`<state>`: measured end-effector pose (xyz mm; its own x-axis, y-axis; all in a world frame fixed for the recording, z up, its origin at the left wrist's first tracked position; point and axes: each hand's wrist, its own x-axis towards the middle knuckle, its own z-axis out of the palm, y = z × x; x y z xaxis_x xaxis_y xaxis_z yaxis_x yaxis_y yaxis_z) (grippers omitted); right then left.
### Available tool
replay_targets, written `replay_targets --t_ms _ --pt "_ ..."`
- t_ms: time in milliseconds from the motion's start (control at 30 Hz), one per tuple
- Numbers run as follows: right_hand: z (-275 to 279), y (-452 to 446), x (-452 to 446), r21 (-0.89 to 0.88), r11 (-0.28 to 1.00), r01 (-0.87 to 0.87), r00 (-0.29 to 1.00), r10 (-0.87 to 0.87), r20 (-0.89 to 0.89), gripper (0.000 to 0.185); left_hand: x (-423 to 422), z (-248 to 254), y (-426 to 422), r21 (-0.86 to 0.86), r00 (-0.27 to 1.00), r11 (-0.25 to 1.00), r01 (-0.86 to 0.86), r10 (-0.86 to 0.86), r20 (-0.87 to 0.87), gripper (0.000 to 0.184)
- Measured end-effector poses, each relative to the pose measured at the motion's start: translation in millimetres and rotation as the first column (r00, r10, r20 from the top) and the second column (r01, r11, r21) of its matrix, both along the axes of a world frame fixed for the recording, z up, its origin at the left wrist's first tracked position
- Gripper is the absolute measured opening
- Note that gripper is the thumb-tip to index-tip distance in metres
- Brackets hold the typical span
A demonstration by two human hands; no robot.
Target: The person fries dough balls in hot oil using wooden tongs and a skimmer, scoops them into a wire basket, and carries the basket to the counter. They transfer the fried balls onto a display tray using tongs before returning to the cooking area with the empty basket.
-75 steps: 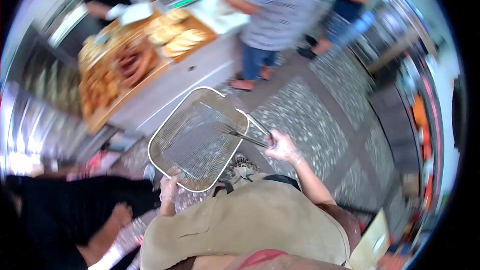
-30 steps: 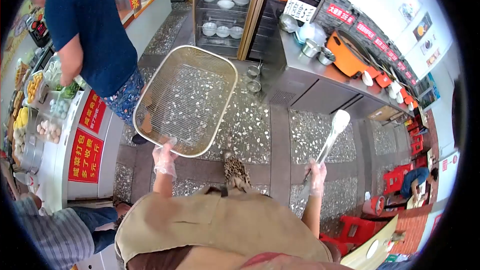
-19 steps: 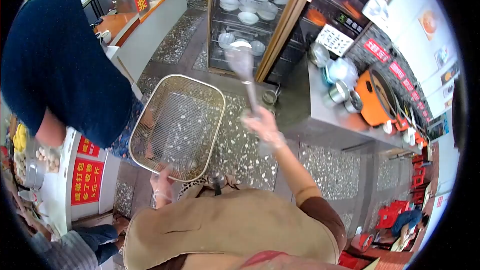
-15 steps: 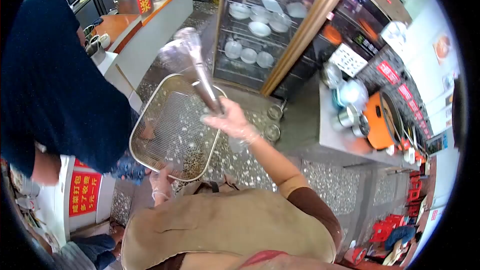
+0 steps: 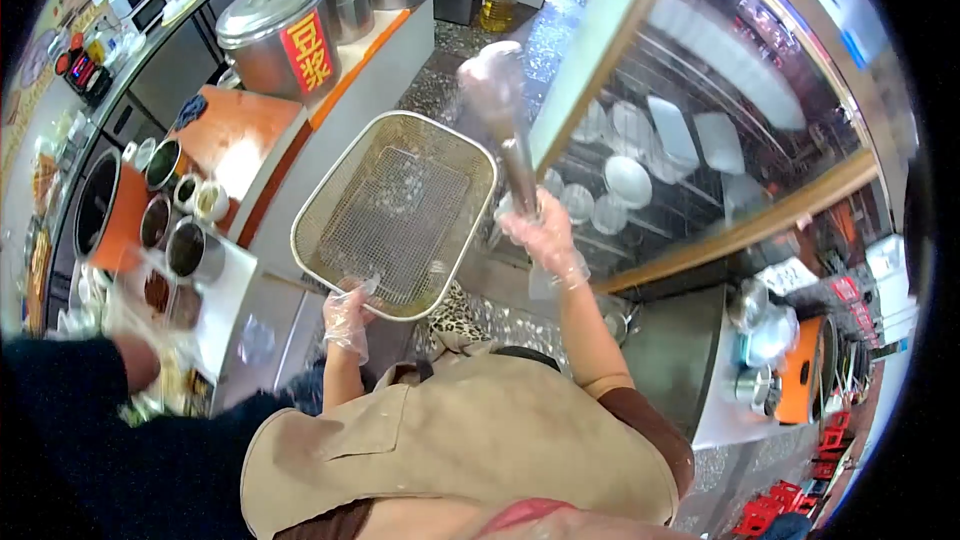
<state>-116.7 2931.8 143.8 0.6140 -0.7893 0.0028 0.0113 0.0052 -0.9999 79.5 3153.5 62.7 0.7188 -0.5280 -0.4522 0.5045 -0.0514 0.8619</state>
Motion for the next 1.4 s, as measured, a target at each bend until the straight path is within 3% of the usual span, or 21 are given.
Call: replay_targets --t_ms 67,100,233,367,467,533,600,667,733,867,967,1067,1100,1133,1200,1267,1333,1400 --pt "-2.7 -68.6 55.3 0.086 0.994 0.073 0.984 -0.086 0.157 0.026 42.5 1.9 -49.1 0.004 0.998 0.998 0.06 -0.06 0.028 0.022" --pt "-0.5 -102.9 88.9 0.033 0.995 0.09 0.944 -0.095 0.316 0.02 59.5 4.3 -77.2 0.024 0.998 1.0 0.02 -0.022 0.054 0.023" --pt "50.2 -216.0 198.3 0.025 0.971 0.237 0.93 -0.234 0.285 0.019 130.5 24.2 -160.3 0.11 0.991 0.993 -0.05 0.036 0.128 0.027" --pt "80.4 -327.7 285.2 0.095 0.981 0.167 0.768 -0.19 0.611 0.02 194.1 51.9 -252.1 0.176 0.994 0.984 -0.026 0.007 0.108 0.031" --pt "72.1 -414.3 330.2 0.083 0.979 0.185 0.693 -0.19 0.696 0.02 240.9 39.1 -346.1 0.024 0.999 1.0 -0.019 0.017 0.048 0.029" --pt "58.9 -478.4 344.1 0.074 0.967 0.245 0.636 -0.218 0.74 0.02 278.5 27.6 -424.6 0.008 0.995 0.997 0.072 -0.073 0.073 0.026" --pt "33.7 -539.7 342.1 0.032 0.956 0.291 0.722 -0.242 0.648 0.019 310.7 35.4 -508.9 0.09 0.983 0.985 0.15 -0.158 0.091 0.026" --pt "17.8 -601.7 328.2 0.053 0.891 0.452 0.734 -0.404 0.546 0.017 350.6 24.0 -598.3 -0.005 0.966 0.968 0.25 -0.249 0.073 0.026" --pt "4.9 -652.4 295.1 0.003 0.788 0.616 0.73 -0.572 0.373 0.016 374.4 35.0 -687.1 -0.071 0.863 0.86 0.505 -0.5 0.07 0.029" --pt "-2.8 -714.0 215.0 0.026 0.618 0.786 0.598 -0.77 0.221 0.016 373.1 52.5 -864.8 -0.018 0.812 0.811 0.584 -0.584 0.017 0.037" --pt "-15.6 -753.2 162.5 -0.076 0.438 0.896 0.443 -0.894 0.069 0.022 356.7 43.9 -983.6 -0.101 0.677 0.678 0.728 -0.734 -0.049 0.058" --pt "-28.7 -825.3 133.4 -0.019 0.259 0.966 0.259 -0.966 -0.023 0.021 335.7 8.1 -1088.2 -0.175 0.675 0.677 0.715 -0.734 -0.075 0.056" --pt "-36.8 -860.5 125.6 0.037 0.25 0.967 0.25 -0.968 0.022 0.021 332.1 3.5 -1120.0 -0.096 0.633 0.637 0.765 -0.771 -0.069 0.056" --pt "-45.7 -901.1 120.2 -0.047 0.218 0.975 0.219 -0.975 0.03 0.023 321.5 6.7 -1147.4 -0.11 0.667 0.676 0.728 -0.737 -0.113 0.056" --pt "-41.0 -976.5 127.5 0.133 0.194 0.972 0.198 -0.98 -0.014 0.025 319.5 -5.1 -1202.2 -0.072 0.674 0.685 0.725 -0.727 -0.133 0.054" --pt "-19.6 -1047.4 154.3 0.26 0.249 0.933 0.26 -0.965 -0.012 0.026 317.9 20.2 -1241.8 -0.033 0.695 0.704 0.709 -0.706 -0.137 0.051" --pt "-13.0 -1119.7 178.1 0.277 0.351 0.894 0.366 -0.93 -0.002 0.028 332.5 26.5 -1281.6 -0.007 0.693 0.696 0.718 -0.716 -0.084 0.052" --pt "-26.7 -1193.8 186.0 0.261 0.546 0.796 0.54 -0.836 0.1 0.03 337.4 20.0 -1326.6 0.008 0.831 0.834 0.551 -0.549 -0.088 0.045"
